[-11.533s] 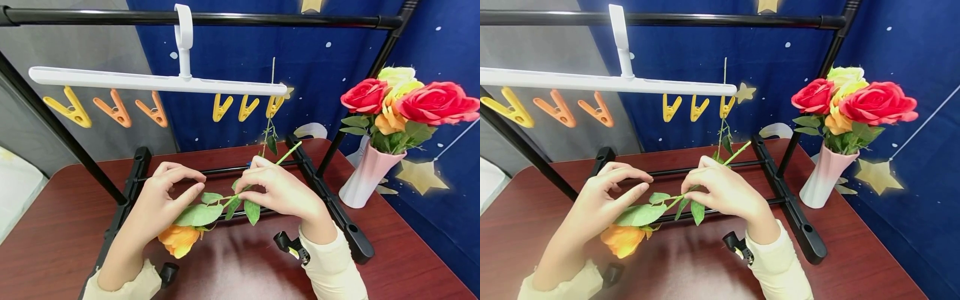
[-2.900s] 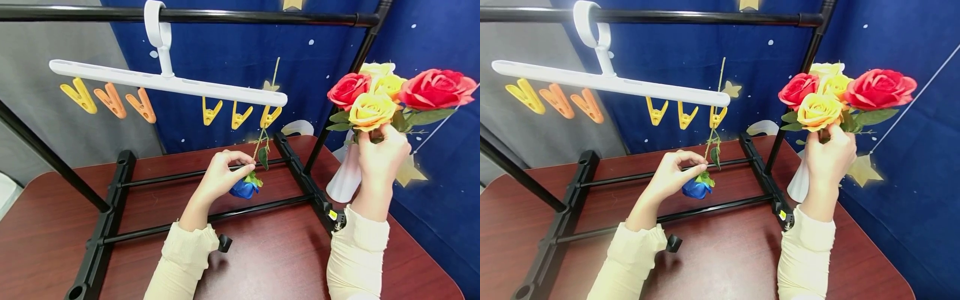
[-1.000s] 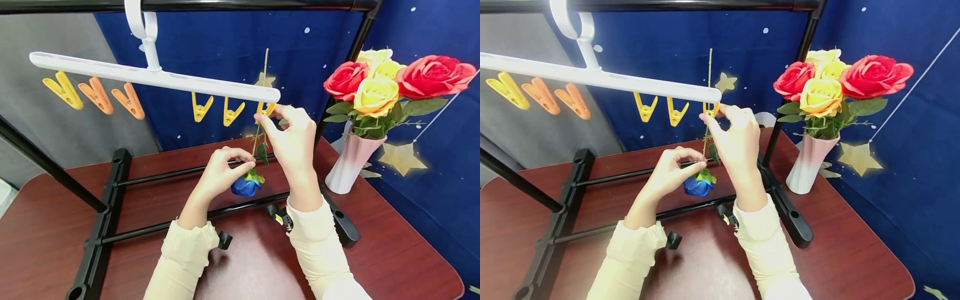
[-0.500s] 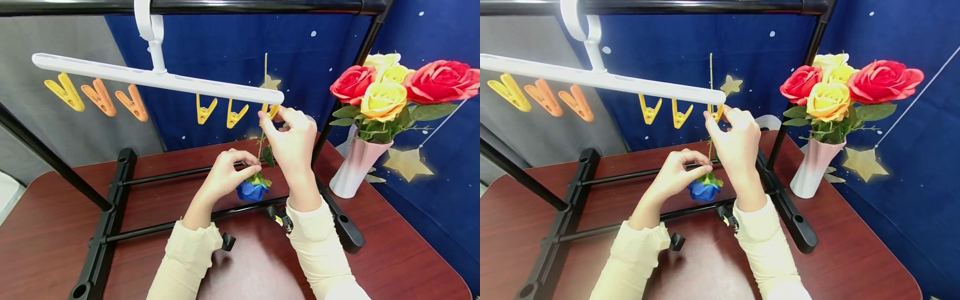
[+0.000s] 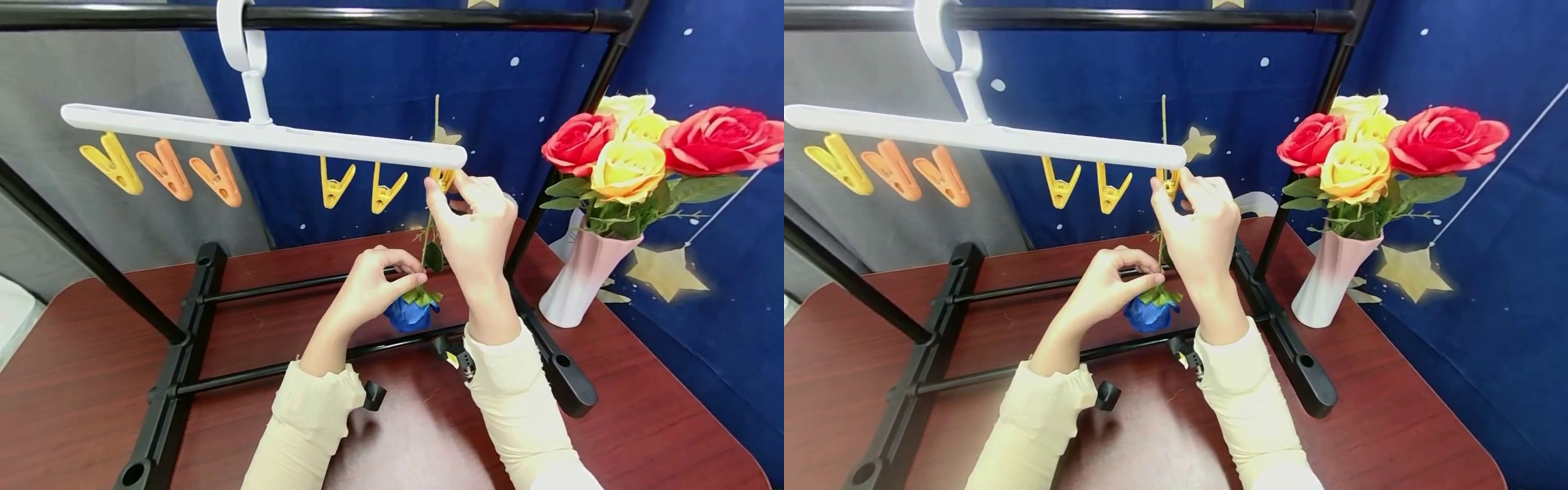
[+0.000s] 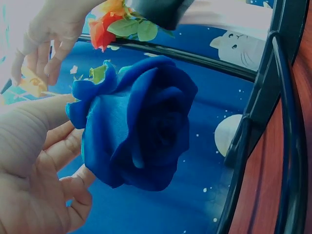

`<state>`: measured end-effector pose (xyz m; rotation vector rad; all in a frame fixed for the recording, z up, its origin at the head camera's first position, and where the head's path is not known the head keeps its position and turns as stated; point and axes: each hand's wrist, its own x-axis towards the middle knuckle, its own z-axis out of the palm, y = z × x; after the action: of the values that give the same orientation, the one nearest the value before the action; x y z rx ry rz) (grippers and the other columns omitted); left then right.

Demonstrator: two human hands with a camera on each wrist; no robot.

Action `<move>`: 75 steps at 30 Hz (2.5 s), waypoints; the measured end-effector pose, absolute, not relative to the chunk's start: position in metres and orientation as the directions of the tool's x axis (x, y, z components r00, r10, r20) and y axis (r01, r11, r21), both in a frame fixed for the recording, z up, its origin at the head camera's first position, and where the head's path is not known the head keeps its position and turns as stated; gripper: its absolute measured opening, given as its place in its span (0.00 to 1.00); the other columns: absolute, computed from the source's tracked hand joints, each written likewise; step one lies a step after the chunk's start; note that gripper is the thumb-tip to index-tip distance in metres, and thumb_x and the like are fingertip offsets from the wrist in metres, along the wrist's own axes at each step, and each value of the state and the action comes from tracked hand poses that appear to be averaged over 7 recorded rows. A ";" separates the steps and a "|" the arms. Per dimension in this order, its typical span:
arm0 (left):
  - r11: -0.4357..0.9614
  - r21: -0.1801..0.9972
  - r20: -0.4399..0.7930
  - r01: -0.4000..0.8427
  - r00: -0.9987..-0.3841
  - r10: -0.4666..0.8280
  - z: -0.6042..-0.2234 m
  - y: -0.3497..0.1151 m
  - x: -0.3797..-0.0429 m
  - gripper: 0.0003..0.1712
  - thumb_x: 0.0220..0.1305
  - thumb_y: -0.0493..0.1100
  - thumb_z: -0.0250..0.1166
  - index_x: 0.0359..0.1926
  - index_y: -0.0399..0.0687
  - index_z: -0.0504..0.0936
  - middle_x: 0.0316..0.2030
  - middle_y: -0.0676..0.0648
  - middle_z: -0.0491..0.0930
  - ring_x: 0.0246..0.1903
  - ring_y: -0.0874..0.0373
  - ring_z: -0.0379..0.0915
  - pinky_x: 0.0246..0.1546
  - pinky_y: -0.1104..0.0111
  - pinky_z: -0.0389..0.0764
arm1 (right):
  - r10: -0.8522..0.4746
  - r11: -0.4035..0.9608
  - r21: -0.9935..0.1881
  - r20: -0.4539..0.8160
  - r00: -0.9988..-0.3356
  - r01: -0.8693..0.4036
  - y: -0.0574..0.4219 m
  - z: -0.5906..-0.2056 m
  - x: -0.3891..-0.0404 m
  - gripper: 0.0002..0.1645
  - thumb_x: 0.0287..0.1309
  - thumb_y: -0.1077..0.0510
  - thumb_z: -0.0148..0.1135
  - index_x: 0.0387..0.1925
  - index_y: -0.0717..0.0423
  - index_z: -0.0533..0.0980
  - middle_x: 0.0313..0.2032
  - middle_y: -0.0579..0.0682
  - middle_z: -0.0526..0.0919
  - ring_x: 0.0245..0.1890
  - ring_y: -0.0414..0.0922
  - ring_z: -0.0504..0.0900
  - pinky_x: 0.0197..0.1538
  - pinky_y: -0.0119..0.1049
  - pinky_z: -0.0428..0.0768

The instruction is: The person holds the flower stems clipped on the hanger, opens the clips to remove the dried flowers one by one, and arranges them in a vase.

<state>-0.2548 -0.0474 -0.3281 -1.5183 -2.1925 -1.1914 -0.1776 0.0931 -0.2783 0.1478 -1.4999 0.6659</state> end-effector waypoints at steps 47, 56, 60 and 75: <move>0.488 0.369 0.382 0.791 -0.608 0.696 -0.332 -0.162 -0.243 0.02 0.62 0.43 0.71 0.32 0.54 0.87 0.26 0.60 0.83 0.37 0.58 0.65 0.35 0.66 0.71 | 0.408 0.617 -0.560 0.829 -0.383 -0.553 0.119 -0.300 -0.167 0.17 0.55 0.56 0.74 0.48 0.53 0.86 0.46 0.52 0.88 0.49 0.32 0.73 0.49 0.27 0.78; 0.485 0.338 0.311 0.807 -0.582 0.751 -0.331 -0.162 -0.240 0.05 0.61 0.41 0.70 0.30 0.58 0.87 0.22 0.61 0.80 0.35 0.60 0.66 0.35 0.68 0.71 | 0.052 0.731 -0.296 0.923 -0.382 -0.615 0.100 -0.312 -0.147 0.16 0.49 0.61 0.77 0.43 0.54 0.87 0.43 0.50 0.89 0.50 0.44 0.80 0.52 0.33 0.78; 0.463 0.336 0.298 0.820 -0.559 0.774 -0.333 -0.158 -0.238 0.06 0.61 0.41 0.71 0.29 0.59 0.86 0.21 0.63 0.78 0.33 0.61 0.67 0.35 0.70 0.70 | -0.194 0.732 -0.150 0.889 -0.415 -0.665 0.087 -0.315 -0.145 0.15 0.52 0.59 0.75 0.44 0.53 0.86 0.43 0.47 0.88 0.50 0.43 0.80 0.54 0.34 0.78; 0.435 0.330 0.328 0.837 -0.535 0.779 -0.331 -0.158 -0.229 0.06 0.60 0.43 0.72 0.30 0.62 0.85 0.28 0.58 0.74 0.36 0.60 0.65 0.33 0.70 0.70 | -0.430 0.834 0.022 0.654 -0.623 -0.552 0.057 -0.331 -0.153 0.09 0.58 0.50 0.71 0.42 0.36 0.86 0.37 0.30 0.87 0.44 0.35 0.72 0.42 0.40 0.68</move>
<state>-0.2290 -0.1578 -0.3308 -1.4447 -2.5521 -0.6991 -0.1525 0.0569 -0.3305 0.7139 -2.3358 0.2362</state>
